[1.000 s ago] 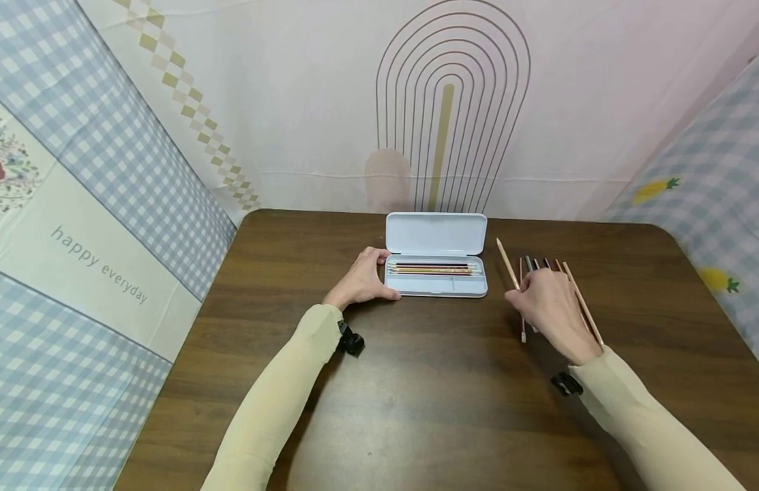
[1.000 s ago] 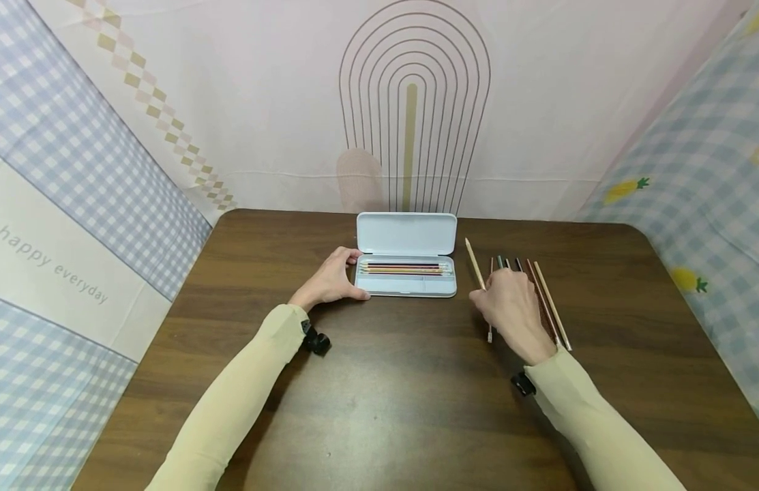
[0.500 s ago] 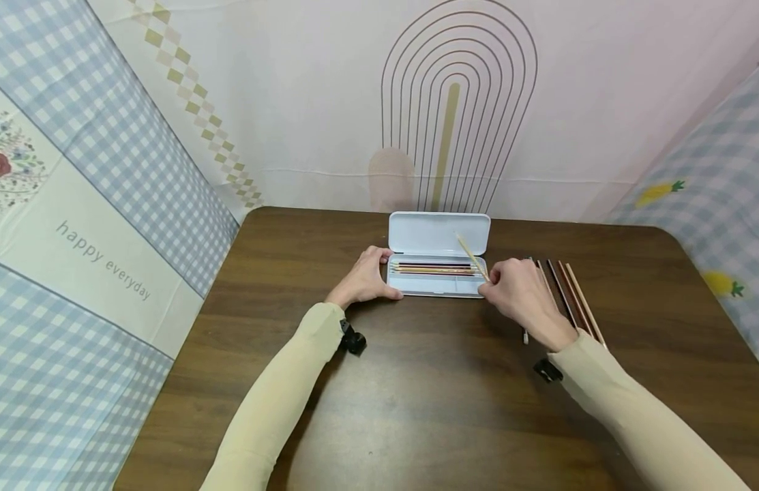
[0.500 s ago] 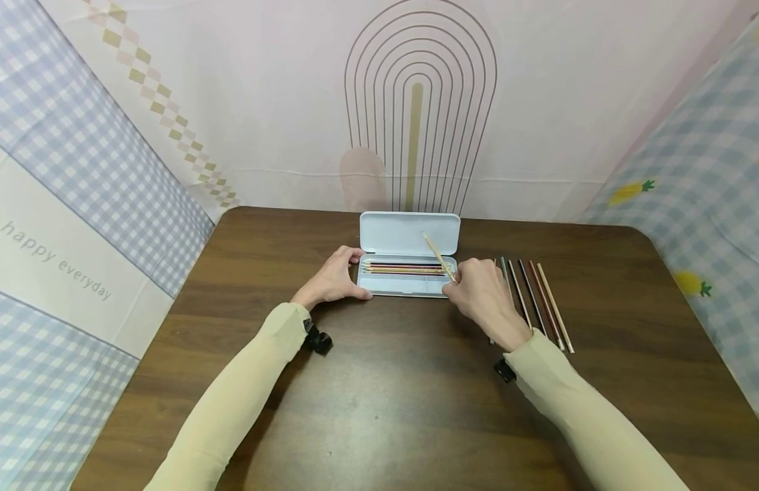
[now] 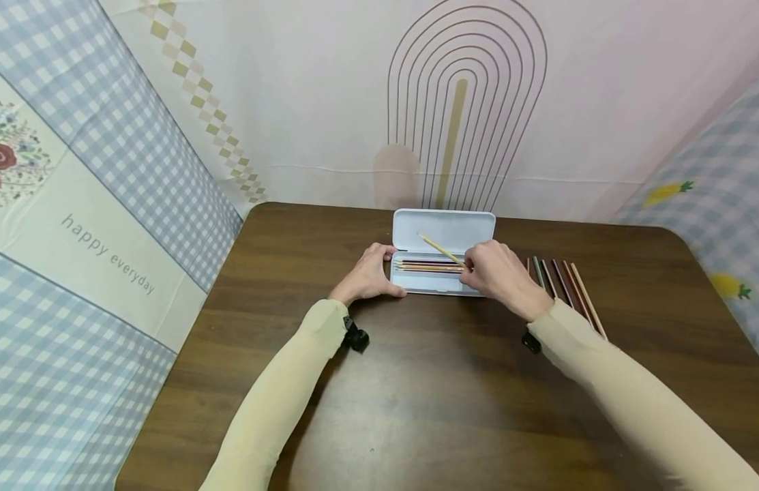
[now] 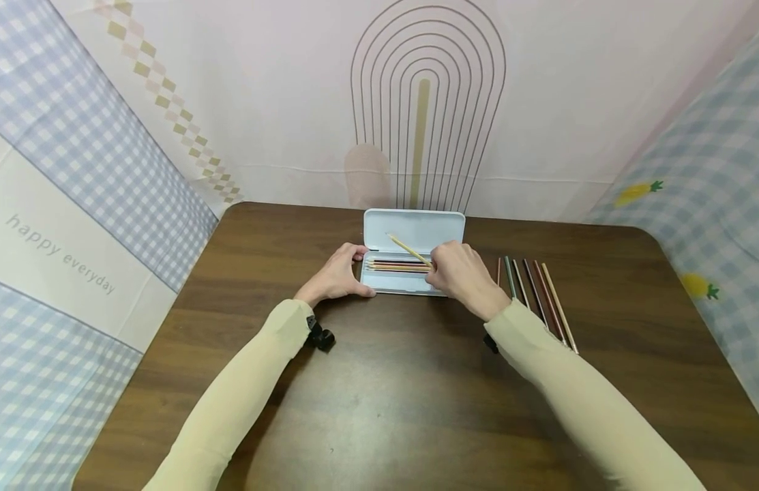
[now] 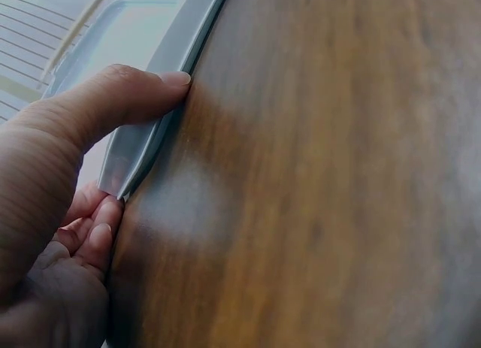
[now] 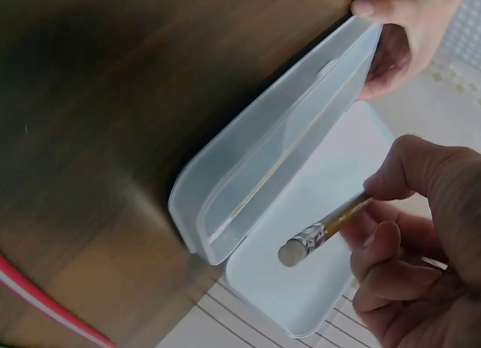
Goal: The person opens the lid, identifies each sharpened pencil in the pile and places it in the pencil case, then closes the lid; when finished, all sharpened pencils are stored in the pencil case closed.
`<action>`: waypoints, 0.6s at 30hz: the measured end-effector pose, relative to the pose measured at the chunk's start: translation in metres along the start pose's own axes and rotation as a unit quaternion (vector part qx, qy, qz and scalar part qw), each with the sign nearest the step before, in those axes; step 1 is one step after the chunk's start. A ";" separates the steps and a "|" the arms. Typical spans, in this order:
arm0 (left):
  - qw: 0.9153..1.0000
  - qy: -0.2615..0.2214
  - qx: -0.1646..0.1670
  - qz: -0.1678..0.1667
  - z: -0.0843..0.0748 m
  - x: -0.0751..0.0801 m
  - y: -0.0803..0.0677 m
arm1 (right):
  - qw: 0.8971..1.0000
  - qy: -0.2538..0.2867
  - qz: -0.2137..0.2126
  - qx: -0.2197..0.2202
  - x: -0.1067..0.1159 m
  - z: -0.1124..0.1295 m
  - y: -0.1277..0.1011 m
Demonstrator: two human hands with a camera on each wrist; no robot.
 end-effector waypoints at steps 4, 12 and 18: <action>1.000 0.002 -0.001 0.000 -0.001 0.001 0.000 | 0.998 -0.040 0.012 0.050 -0.004 -0.006 0.011; 1.000 -0.001 -0.002 0.002 0.000 0.001 0.000 | 0.989 -0.080 0.036 0.120 -0.012 -0.011 0.032; 1.000 -0.002 -0.002 0.000 0.000 0.000 0.001 | 0.986 -0.078 0.060 0.136 -0.016 -0.014 0.043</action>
Point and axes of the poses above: each hand's wrist, its own y-axis towards the middle knuckle, its own x-axis out of the back of the hand, z = x × y, the point moved 3 cm from there along y, towards the middle knuckle, and after that the axes turned 11 degrees about y, right-handed, at the moved point
